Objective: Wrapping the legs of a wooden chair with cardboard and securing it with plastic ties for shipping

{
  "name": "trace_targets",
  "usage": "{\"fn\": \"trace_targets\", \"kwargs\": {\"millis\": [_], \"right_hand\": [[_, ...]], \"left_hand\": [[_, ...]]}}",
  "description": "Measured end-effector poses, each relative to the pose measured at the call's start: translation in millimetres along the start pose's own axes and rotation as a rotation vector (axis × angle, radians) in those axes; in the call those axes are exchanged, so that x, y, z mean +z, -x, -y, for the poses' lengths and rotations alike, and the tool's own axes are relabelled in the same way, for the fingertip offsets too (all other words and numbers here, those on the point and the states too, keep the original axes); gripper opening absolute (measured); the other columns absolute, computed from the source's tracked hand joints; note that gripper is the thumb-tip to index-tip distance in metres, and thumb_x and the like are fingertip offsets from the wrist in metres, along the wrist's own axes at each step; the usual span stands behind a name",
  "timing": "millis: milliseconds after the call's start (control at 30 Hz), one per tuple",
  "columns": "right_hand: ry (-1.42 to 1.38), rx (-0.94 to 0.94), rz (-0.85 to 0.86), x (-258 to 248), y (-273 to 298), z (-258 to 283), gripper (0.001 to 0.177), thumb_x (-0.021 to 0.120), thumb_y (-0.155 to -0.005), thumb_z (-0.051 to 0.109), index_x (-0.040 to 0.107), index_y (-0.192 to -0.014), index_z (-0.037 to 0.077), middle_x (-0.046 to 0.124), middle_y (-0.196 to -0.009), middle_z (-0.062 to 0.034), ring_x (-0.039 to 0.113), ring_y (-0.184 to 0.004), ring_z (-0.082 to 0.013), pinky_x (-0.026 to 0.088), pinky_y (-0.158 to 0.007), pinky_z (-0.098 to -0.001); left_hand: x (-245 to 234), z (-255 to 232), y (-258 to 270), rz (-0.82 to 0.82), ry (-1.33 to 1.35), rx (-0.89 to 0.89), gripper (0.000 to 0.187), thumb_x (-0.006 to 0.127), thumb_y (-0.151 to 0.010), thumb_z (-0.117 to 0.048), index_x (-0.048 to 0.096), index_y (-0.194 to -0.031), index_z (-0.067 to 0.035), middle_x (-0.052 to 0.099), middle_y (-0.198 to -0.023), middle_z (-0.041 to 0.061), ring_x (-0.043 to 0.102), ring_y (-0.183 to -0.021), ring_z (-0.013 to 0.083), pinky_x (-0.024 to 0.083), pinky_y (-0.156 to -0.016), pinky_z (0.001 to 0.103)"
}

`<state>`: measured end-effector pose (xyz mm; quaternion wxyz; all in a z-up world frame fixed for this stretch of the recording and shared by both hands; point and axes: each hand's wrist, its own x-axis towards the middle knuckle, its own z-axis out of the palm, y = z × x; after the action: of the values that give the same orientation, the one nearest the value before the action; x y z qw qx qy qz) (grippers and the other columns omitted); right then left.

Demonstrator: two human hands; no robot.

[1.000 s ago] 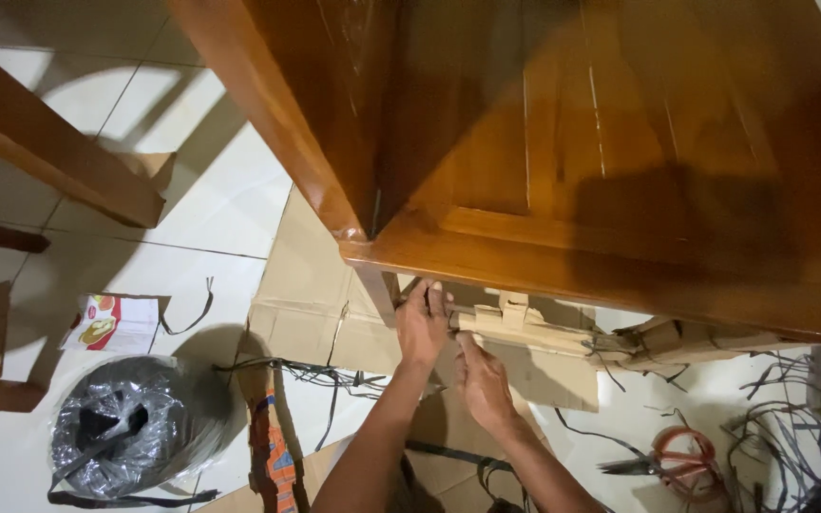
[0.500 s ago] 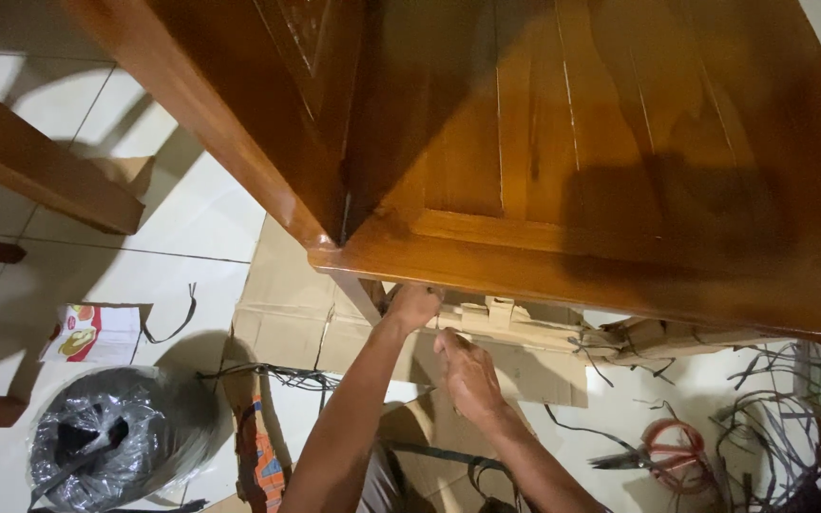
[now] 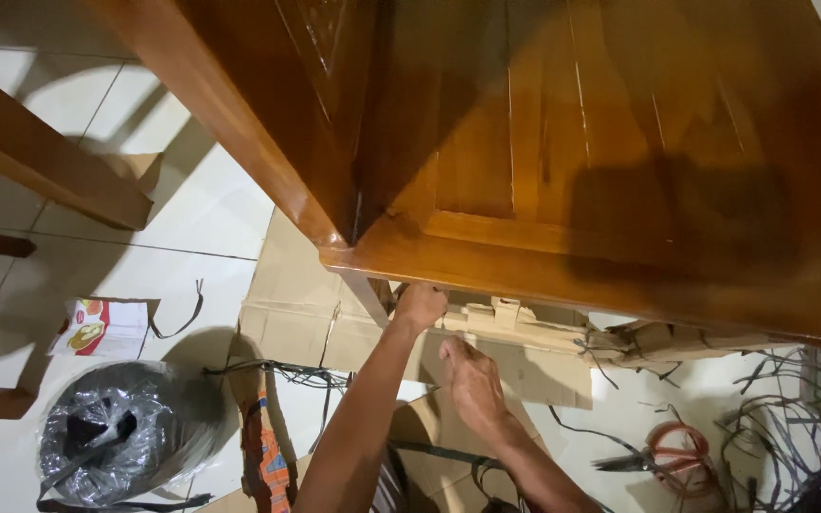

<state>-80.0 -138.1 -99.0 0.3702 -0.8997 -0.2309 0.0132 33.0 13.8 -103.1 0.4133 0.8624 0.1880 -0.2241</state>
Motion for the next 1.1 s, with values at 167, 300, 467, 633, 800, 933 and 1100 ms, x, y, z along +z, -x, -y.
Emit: {"fn": "trace_targets", "kwargs": {"millis": [167,300,467,633,800,933,1100], "right_hand": [[0.009,-0.037,-0.06,11,5,-5,0.028,0.037,-0.092,-0.013,0.053,-0.097,0.01,0.053,-0.063,-0.004,0.05,-0.05,-0.0189,0.044,-0.044,-0.0375],[-0.044,-0.053,-0.098,11,7,-8,0.019,0.045,-0.093,-0.004,0.052,-0.096,0.013,0.051,-0.066,-0.0052,0.048,-0.055,-0.0207,0.042,-0.054,-0.0378],[-0.037,-0.074,-0.117,11,8,-5,0.025,0.043,-0.094,-0.012,0.052,-0.096,0.012,0.054,-0.068,-0.002,0.05,-0.052,-0.0156,0.047,-0.046,-0.0325],[-0.017,-0.085,-0.126,17,9,-10,0.032,0.045,-0.084,-0.016,0.051,-0.096,0.013,0.054,-0.069,-0.0022,0.051,-0.055,-0.0173,0.044,-0.05,-0.0328],[-0.192,0.029,-0.129,22,16,-9,0.043,0.039,-0.08,-0.019,0.057,-0.1,0.014,0.065,-0.078,-0.0008,0.055,-0.055,-0.0117,0.048,-0.048,-0.0298],[-0.279,0.151,-0.138,25,15,-3,0.024,0.041,-0.09,-0.002,0.059,-0.095,0.014,0.068,-0.082,-0.0009,0.053,-0.056,-0.0163,0.047,-0.06,-0.0323],[-0.289,0.1,-0.172,23,18,-1,0.021,0.044,-0.093,-0.002,0.058,-0.094,0.014,0.044,-0.063,-0.0004,0.033,-0.051,-0.0131,0.034,-0.051,-0.0301]], "left_hand": [[7,10,-5,-0.001,0.022,0.024,0.046,0.048,-0.087,-0.026,0.067,-0.123,-0.006,0.067,-0.131,0.02,0.063,-0.113,0.0437,0.049,-0.094,0.048],[25,28,-34,-0.027,-0.082,0.044,0.039,0.049,-0.076,-0.024,0.073,-0.094,0.002,0.073,-0.106,0.025,0.069,-0.095,0.0426,0.051,-0.081,0.05],[2,1,4,-0.021,0.05,0.014,0.043,0.05,-0.089,-0.032,0.07,-0.119,-0.009,0.069,-0.127,0.016,0.064,-0.11,0.038,0.05,-0.092,0.045],[20,24,-25,-0.024,-0.003,0.041,0.039,0.048,-0.081,-0.023,0.069,-0.109,-0.006,0.07,-0.116,0.02,0.064,-0.102,0.0426,0.049,-0.088,0.048],[12,18,-17,-0.028,-0.01,0.089,0.045,0.046,-0.088,-0.029,0.068,-0.121,-0.007,0.066,-0.129,0.023,0.062,-0.112,0.0467,0.048,-0.092,0.051],[23,31,-28,-0.043,0.036,0.113,0.038,0.048,-0.088,-0.026,0.067,-0.115,-0.008,0.071,-0.112,0.02,0.065,-0.096,0.0401,0.049,-0.083,0.047],[30,38,-35,-0.141,-0.004,0.234,0.025,0.053,-0.084,-0.023,0.069,-0.094,-0.007,0.073,-0.093,0.017,0.066,-0.084,0.0393,0.049,-0.074,0.05]]}}
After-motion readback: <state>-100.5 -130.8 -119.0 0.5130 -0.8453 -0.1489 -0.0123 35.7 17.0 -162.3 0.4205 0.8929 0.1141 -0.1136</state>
